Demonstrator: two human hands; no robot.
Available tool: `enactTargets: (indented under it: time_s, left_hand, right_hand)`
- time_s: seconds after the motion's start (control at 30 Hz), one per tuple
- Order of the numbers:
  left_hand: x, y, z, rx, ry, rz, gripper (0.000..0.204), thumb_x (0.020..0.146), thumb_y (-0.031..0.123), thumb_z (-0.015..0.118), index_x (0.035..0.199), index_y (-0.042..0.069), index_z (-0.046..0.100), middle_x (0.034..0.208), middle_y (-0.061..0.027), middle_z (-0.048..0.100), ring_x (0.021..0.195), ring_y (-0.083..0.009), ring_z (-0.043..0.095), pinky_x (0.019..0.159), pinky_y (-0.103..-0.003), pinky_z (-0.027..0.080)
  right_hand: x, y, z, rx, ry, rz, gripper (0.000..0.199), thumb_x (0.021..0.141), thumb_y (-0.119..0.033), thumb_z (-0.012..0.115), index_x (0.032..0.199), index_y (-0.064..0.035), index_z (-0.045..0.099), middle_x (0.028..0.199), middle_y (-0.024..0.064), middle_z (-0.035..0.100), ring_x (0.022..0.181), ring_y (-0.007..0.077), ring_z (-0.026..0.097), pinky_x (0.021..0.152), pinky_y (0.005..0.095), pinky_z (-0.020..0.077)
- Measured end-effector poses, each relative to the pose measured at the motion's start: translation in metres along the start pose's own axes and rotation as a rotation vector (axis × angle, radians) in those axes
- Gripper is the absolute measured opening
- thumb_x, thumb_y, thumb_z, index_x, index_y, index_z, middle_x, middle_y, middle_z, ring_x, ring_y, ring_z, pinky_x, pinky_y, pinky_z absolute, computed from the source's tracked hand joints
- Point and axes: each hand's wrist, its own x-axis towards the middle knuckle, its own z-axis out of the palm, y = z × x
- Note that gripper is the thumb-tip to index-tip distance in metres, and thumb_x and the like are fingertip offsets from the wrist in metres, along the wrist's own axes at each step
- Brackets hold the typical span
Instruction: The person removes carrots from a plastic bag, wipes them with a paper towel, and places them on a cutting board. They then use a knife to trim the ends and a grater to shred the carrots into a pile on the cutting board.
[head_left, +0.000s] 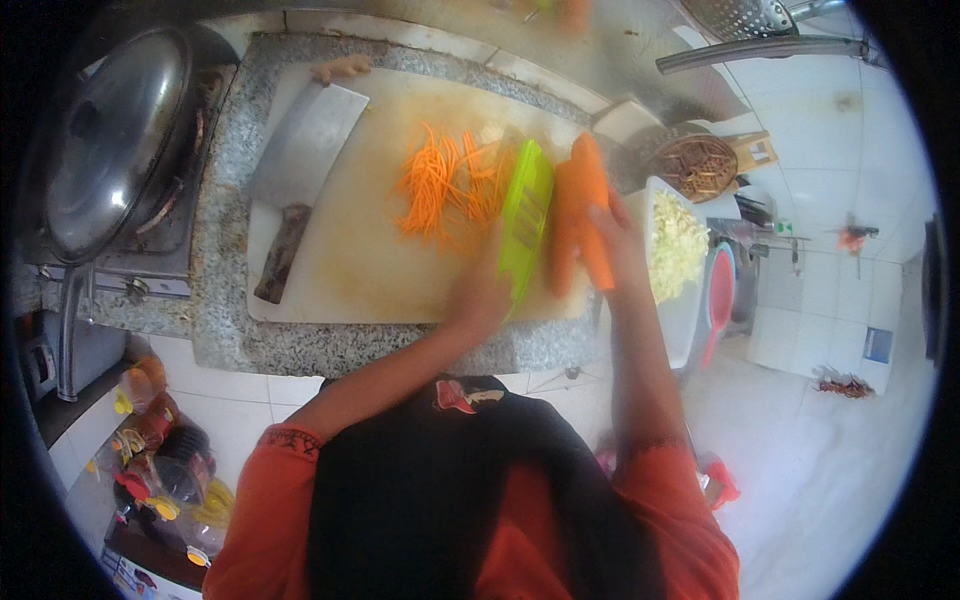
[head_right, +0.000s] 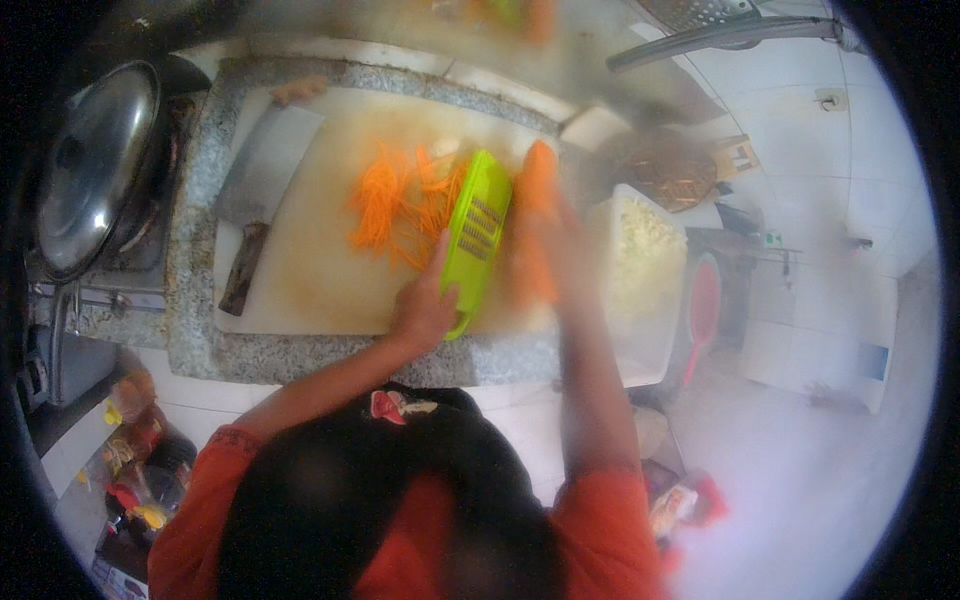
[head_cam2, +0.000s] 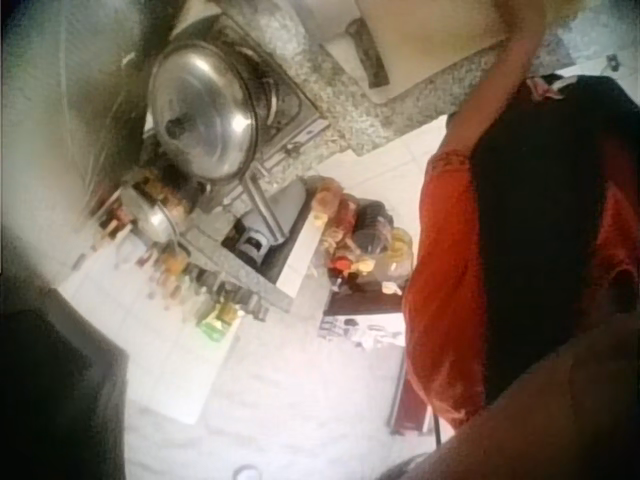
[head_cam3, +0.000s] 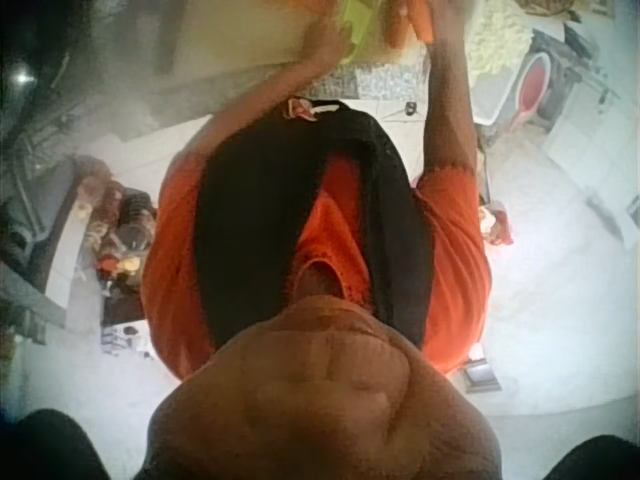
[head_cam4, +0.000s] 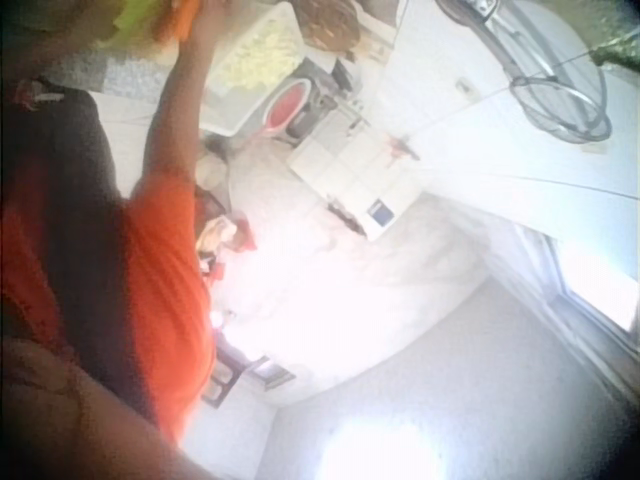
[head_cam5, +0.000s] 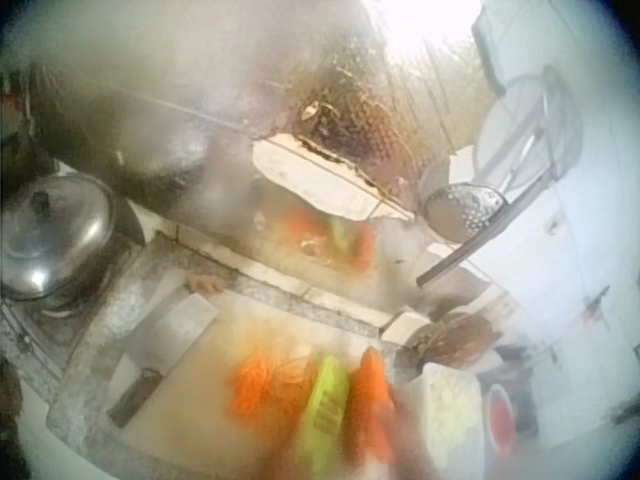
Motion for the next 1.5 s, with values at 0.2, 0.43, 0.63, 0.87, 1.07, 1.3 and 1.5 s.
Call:
enactTargets:
  time_s: [0.2, 0.43, 0.63, 0.87, 1.07, 1.3, 1.5]
  left_hand:
    - [-0.009, -0.026, -0.067, 0.090, 0.110, 0.039, 0.075, 0.084, 0.012, 0.052, 0.150, 0.015, 0.017, 0.088, -0.0229, 0.065, 0.069, -0.0419, 0.062, 0.064, -0.051, 0.049]
    - [-0.028, -0.008, -0.040, -0.087, -0.015, 0.050, 0.079, 0.080, 0.008, 0.057, 0.149, 0.018, 0.021, 0.124, -0.0262, 0.055, 0.104, -0.0371, 0.061, 0.086, -0.040, 0.050]
    - [-0.021, 0.003, -0.058, 0.141, -0.185, -0.189, 0.078, 0.080, 0.006, 0.056, 0.149, 0.016, 0.022, 0.123, -0.0264, 0.056, 0.104, -0.0365, 0.061, 0.088, -0.039, 0.049]
    - [-0.026, -0.040, -0.084, -0.051, 0.324, 0.312, 0.072, 0.082, 0.006, 0.051, 0.148, 0.013, 0.024, 0.115, -0.0244, 0.062, 0.098, -0.0317, 0.065, 0.084, -0.039, 0.050]
    - [-0.009, -0.011, -0.048, -0.159, 0.029, 0.013, 0.071, 0.083, 0.005, 0.052, 0.147, 0.005, 0.023, 0.129, -0.0223, 0.054, 0.111, -0.0269, 0.059, 0.091, -0.033, 0.046]
    - [-0.013, -0.019, -0.032, -0.555, 0.020, -0.122, 0.071, 0.083, 0.002, 0.052, 0.148, 0.005, 0.024, 0.127, -0.0151, 0.055, 0.111, -0.0186, 0.055, 0.093, -0.029, 0.043]
    - [-0.021, -0.006, -0.034, -0.678, -0.017, -0.215, 0.072, 0.083, -0.001, 0.051, 0.148, 0.005, 0.022, 0.127, -0.0131, 0.054, 0.109, -0.0177, 0.055, 0.092, -0.029, 0.044]
  right_hand:
    - [-0.024, 0.018, -0.017, -0.110, 0.011, 0.018, 0.057, 0.086, -0.023, 0.060, 0.136, -0.0045, 0.039, 0.097, 0.0121, 0.062, 0.067, 0.0145, 0.059, 0.052, 0.0238, 0.0482]
    - [-0.060, -0.003, -0.007, 0.601, 0.020, 0.188, 0.047, 0.089, -0.023, 0.057, 0.128, -0.0008, 0.043, 0.101, 0.0119, 0.060, 0.070, 0.0168, 0.057, 0.058, 0.0268, 0.0473]
    - [-0.075, 0.032, -0.022, 0.892, 0.093, 0.272, 0.045, 0.091, -0.024, 0.056, 0.128, 0.0000, 0.044, 0.112, 0.0124, 0.056, 0.078, 0.0189, 0.056, 0.063, 0.0272, 0.0478]
    - [-0.096, 0.018, -0.013, 1.034, -0.079, 0.376, 0.047, 0.088, -0.021, 0.057, 0.128, 0.0011, 0.044, 0.110, 0.0120, 0.056, 0.084, 0.0206, 0.058, 0.067, 0.0298, 0.0504]
    - [-0.084, 0.011, -0.011, 0.513, -0.244, 0.401, 0.045, 0.082, -0.015, 0.063, 0.122, 0.0015, 0.051, 0.094, 0.0071, 0.060, 0.073, 0.0149, 0.058, 0.060, 0.0274, 0.0483]
    - [-0.108, -0.020, 0.011, 0.171, -0.224, 0.308, 0.058, 0.083, -0.015, 0.062, 0.138, -0.0075, 0.044, 0.075, 0.0018, 0.058, 0.064, 0.0109, 0.056, 0.058, 0.0258, 0.0467]
    - [-0.147, -0.021, 0.012, -0.371, -0.155, -0.103, 0.057, 0.088, -0.015, 0.057, 0.142, -0.0116, 0.038, 0.086, 0.0137, 0.064, 0.075, 0.0259, 0.063, 0.069, 0.0350, 0.0507]
